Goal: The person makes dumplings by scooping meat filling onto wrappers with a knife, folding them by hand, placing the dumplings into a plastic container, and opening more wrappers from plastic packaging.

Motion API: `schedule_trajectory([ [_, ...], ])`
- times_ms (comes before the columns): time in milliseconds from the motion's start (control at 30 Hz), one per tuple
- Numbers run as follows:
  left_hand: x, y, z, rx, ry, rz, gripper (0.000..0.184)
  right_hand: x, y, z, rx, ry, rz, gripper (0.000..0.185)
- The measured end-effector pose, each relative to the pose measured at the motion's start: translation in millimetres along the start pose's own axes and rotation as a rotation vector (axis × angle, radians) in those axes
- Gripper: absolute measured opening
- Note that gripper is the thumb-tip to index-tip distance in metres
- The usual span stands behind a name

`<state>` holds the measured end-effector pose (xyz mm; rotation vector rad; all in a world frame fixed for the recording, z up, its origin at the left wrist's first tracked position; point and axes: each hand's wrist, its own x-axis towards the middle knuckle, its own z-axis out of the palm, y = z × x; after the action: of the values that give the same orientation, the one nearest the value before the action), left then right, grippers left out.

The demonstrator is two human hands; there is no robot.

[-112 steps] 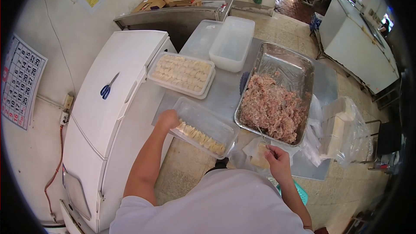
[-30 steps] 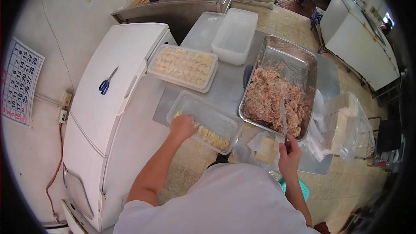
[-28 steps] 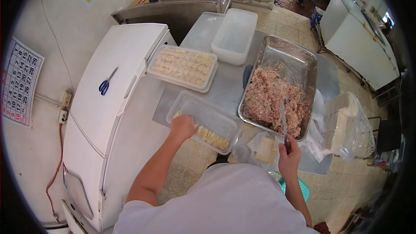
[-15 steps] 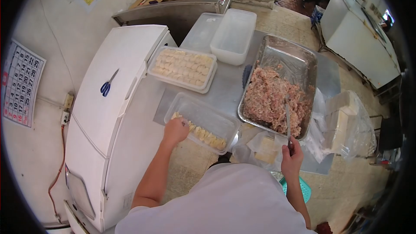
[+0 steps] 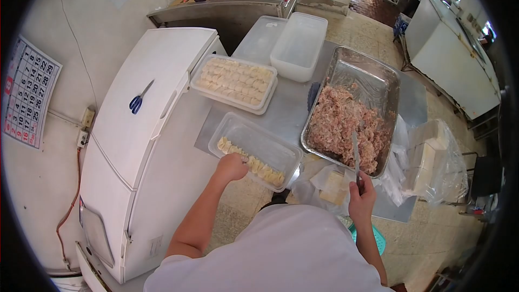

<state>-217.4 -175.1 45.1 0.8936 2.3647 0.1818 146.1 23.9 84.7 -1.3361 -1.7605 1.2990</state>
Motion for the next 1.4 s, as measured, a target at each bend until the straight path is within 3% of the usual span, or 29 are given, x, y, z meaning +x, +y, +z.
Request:
schedule_trajectory([
  [367,12,-5,-14,0.086,-0.133,0.017,0.037,-2,2,1,0.006,0.004,0.017,0.037],
  [567,12,-15,-11,0.054,-0.085,0.053,0.036,-2,2,-1,0.009,0.014,0.025,0.037],
  [667,-8,-11,-33,-0.142,0.089,0.062,0.032,-2,5,-2,0.008,0.018,0.024,0.036],
  [767,-15,-33,-44,-0.354,0.371,-0.103,0.028,-2,9,-4,0.04,0.029,0.03,0.034],
  [867,-28,-33,-52,-0.468,0.635,-0.141,0.019,1,9,-11,0.027,0.031,0.043,0.033],
  [967,-38,14,-49,-0.456,0.618,-0.022,0.019,6,16,-28,-0.036,0.073,0.01,0.033],
  [1133,-41,127,25,-0.668,0.17,0.385,0.014,11,41,-54,-0.211,0.204,-0.08,0.033],
  [1200,-48,169,46,-0.527,0.058,0.618,0.015,12,48,-55,-0.186,0.222,-0.035,0.034],
  [1400,-43,226,103,-0.235,-0.043,0.893,0.028,4,61,-49,-0.189,0.243,-0.028,0.036],
])
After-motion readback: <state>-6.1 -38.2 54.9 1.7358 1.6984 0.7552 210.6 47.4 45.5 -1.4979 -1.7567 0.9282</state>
